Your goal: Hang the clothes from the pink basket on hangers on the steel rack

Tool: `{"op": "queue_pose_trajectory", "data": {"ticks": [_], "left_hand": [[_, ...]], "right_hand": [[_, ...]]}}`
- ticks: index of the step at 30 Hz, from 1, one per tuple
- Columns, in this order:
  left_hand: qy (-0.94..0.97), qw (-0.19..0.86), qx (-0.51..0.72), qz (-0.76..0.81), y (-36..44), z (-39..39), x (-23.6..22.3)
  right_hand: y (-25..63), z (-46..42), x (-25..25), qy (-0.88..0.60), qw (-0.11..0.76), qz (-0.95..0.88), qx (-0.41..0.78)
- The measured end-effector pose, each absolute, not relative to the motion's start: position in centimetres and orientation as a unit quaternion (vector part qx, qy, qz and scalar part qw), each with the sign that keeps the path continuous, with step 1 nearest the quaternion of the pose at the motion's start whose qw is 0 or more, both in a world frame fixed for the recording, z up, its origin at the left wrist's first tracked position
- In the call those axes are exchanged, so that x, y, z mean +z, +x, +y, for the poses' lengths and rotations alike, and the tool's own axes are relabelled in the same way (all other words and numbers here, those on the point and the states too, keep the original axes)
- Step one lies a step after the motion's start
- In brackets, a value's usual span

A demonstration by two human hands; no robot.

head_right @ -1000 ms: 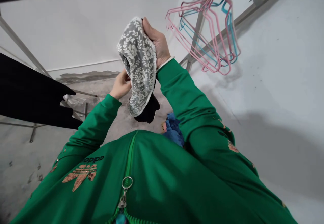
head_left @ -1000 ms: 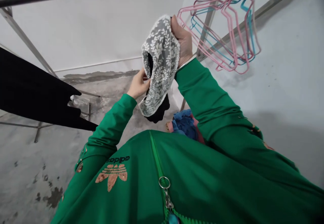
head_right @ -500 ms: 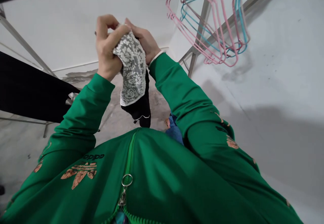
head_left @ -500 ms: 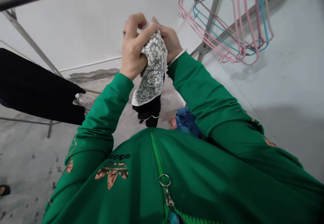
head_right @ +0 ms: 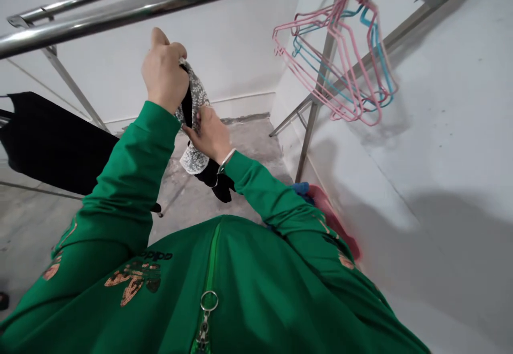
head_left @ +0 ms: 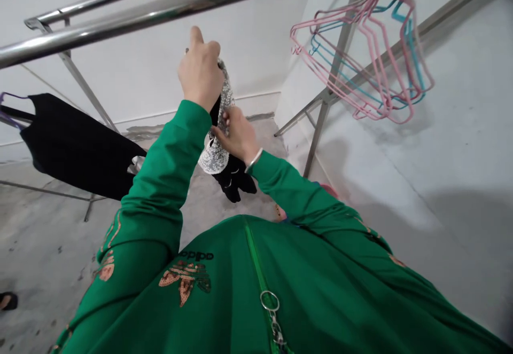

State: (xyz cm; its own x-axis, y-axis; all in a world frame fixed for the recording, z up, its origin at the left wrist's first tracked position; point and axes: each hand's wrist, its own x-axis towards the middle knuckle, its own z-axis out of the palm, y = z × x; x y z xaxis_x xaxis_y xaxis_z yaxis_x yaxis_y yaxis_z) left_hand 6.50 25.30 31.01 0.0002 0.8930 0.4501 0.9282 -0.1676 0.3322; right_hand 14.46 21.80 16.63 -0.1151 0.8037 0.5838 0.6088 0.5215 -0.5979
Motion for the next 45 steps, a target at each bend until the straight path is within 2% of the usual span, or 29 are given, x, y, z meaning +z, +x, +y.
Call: {"op": "queue_pose_trajectory", "data": {"ticks": [4, 11, 14, 17, 20, 22, 25, 28, 30, 33, 36, 38, 42, 45], "left_hand": [[-0.705, 0.053, -0.267, -0.655, 6.4, 24.8, 31.3], [-0.695, 0.054, -0.260, -0.668, 1.5, 25.3, 31.0], [-0.724, 0.050, -0.217, -0.653, -1.4, 25.5, 30.2], [-0.779, 0.055, -0.136, -0.609, -3.9, 25.3, 28.6], [-0.802, 0.054, -0.072, -0.591, -5.7, 24.8, 26.0], [-0.809, -0.015, -0.078, -0.582, -6.4, 24.2, 23.9], [-0.794, -0.195, -0.202, -0.539, -6.6, 23.2, 20.5], [-0.626, -0.357, -0.409, -0.560, -6.0, 22.4, 17.8], [-0.520, -0.495, -0.465, -0.518, -5.0, 21.9, 16.9], [-0.444, -0.606, -0.458, -0.476, -3.0, 20.9, 16.9], [-0.465, -0.605, -0.401, -0.506, -1.2, 19.6, 17.6], [-0.490, -0.590, -0.366, -0.527, -0.4, 18.9, 18.0], [-0.485, -0.589, -0.362, -0.535, 0.3, 17.9, 18.5], [-0.465, -0.605, -0.381, -0.522, 0.3, 17.4, 19.0]], "right_hand": [[13.0, 24.1, 13.9, -0.556, 0.386, -0.720, 0.154], [18.4, 27.2, 12.2, -0.497, 0.383, -0.731, 0.270], [21.2, 29.0, 13.4, -0.512, 0.453, -0.687, 0.246], [23.0, 30.1, 15.8, -0.444, 0.545, -0.676, 0.223], [23.0, 29.7, 18.1, -0.390, 0.572, -0.683, 0.232], [22.2, 28.7, 19.0, -0.379, 0.574, -0.682, 0.250], [20.9, 27.1, 19.5, -0.361, 0.581, -0.674, 0.280], [20.5, 26.3, 19.3, -0.360, 0.550, -0.691, 0.301], [20.8, 26.1, 19.1, -0.385, 0.508, -0.711, 0.299], [22.1, 25.9, 19.1, -0.442, 0.412, -0.750, 0.270], [24.9, 25.9, 20.2, -0.440, 0.279, -0.812, 0.264], [27.6, 26.1, 21.9, -0.469, 0.223, -0.826, 0.218], [33.7, 26.8, 26.0, -0.660, 0.257, -0.702, -0.079], [37.1, 27.4, 27.2, -0.726, 0.198, -0.631, -0.190]]}}
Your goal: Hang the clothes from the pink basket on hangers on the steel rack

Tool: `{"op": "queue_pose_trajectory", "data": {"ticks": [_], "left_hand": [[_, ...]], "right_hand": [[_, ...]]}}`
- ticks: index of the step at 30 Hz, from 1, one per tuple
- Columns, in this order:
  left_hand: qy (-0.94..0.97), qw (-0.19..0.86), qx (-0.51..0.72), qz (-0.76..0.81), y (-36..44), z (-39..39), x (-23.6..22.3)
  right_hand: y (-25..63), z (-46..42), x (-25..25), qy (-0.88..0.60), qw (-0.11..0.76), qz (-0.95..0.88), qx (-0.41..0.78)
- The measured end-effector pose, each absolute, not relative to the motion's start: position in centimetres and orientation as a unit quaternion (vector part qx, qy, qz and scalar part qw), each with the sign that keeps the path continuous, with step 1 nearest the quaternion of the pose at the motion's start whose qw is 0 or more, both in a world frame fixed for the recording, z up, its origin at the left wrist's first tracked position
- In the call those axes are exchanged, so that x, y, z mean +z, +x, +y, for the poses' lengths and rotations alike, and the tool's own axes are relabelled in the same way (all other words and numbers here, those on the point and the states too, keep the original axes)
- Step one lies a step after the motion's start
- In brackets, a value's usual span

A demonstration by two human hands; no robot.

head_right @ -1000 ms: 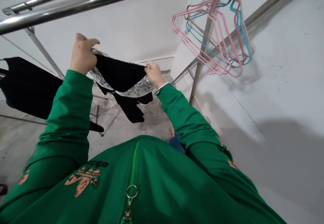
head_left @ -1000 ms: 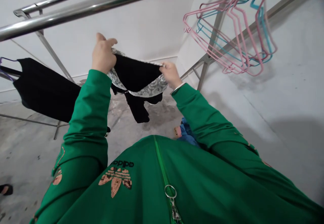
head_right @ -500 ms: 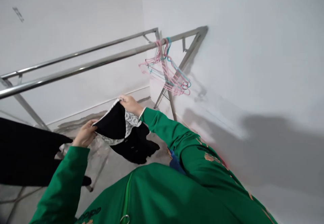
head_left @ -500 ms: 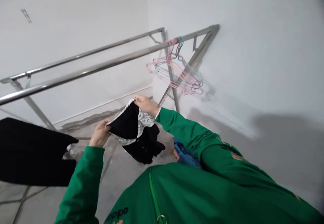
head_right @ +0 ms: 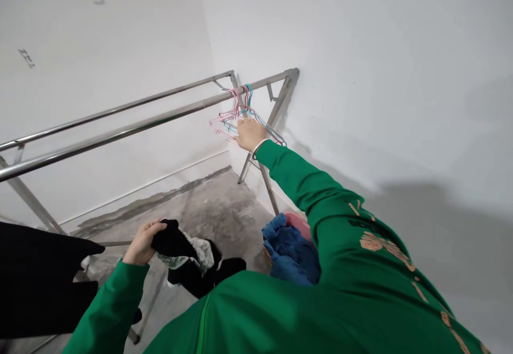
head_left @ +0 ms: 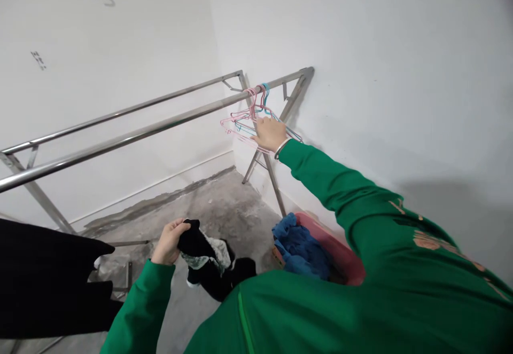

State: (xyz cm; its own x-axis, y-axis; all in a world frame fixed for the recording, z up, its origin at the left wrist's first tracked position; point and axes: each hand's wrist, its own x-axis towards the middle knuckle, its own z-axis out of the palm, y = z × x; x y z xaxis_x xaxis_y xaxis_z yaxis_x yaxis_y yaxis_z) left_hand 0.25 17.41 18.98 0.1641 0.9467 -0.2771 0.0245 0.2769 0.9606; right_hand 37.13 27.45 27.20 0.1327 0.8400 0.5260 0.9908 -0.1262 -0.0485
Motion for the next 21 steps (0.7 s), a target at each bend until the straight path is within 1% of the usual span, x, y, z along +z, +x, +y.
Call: {"op": "queue_pose_trajectory", "data": {"ticks": [3, 5, 7, 10, 13, 15, 17, 19, 21], "left_hand": [[0.455, 0.611, 0.387, 0.519, -0.1, 16.9, 19.7], [0.450, 0.610, 0.395, 0.519, -0.5, 16.6, 20.3], [0.446, 0.605, 0.407, 0.519, -0.9, 16.4, 20.8], [0.453, 0.584, 0.407, 0.537, -1.4, 16.4, 21.6], [0.495, 0.522, 0.390, 0.574, -2.0, 16.6, 22.4], [0.559, 0.425, 0.382, 0.601, -2.5, 16.9, 22.9], [0.631, 0.274, 0.359, 0.631, -3.0, 17.1, 23.4], [0.677, 0.111, 0.308, 0.659, -3.5, 17.1, 24.0], [0.691, -0.010, 0.248, 0.679, -3.8, 16.9, 24.6]], "right_hand": [[39.1, 28.1, 26.5, -0.753, 0.116, -0.623, -0.176], [40.0, 28.6, 25.6, -0.758, 0.095, -0.626, -0.159], [40.6, 29.0, 24.9, -0.755, 0.093, -0.630, -0.156], [41.0, 29.4, 24.4, -0.758, 0.114, -0.618, -0.176], [41.2, 29.6, 24.4, -0.772, 0.140, -0.594, -0.181], [41.3, 29.8, 24.5, -0.772, 0.140, -0.593, -0.179], [41.6, 30.0, 24.4, -0.766, 0.133, -0.603, -0.181], [41.9, 30.3, 24.2, -0.762, 0.132, -0.607, -0.186], [42.2, 30.5, 23.9, -0.755, 0.139, -0.610, -0.194]]}}
